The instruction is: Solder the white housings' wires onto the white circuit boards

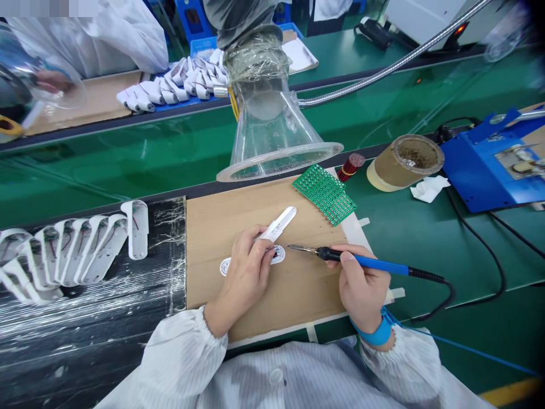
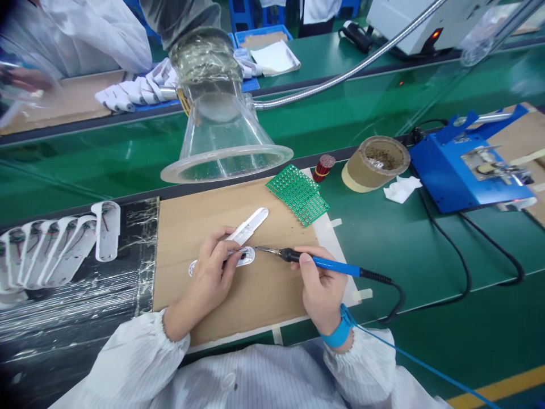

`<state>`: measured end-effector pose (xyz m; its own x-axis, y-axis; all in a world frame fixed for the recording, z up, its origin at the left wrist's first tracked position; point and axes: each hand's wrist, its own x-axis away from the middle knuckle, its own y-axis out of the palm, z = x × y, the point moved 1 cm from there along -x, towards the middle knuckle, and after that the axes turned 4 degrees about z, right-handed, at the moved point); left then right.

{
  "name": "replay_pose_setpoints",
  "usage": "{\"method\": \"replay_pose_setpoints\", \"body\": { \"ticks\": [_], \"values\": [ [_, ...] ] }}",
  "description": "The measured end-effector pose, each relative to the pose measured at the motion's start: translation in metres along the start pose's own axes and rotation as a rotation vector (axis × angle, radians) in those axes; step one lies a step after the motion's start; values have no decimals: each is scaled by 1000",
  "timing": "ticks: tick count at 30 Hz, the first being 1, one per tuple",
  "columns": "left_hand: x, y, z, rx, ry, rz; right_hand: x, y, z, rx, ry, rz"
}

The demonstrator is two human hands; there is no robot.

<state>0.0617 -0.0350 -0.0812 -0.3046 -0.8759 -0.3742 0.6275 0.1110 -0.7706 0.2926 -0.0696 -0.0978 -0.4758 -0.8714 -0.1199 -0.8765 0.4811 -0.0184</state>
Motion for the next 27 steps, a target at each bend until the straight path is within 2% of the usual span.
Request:
{"method": "replay_pose_setpoints", "body": {
  "ticks": [9, 27],
  "values": [
    [-1, -4, 2, -34, 47, -83, 1, -1, 2, -12, 7, -2],
    [-1, 2, 0, -73, 56, -35, 1, 2, -5, 74, 4, -25]
  ]
}}
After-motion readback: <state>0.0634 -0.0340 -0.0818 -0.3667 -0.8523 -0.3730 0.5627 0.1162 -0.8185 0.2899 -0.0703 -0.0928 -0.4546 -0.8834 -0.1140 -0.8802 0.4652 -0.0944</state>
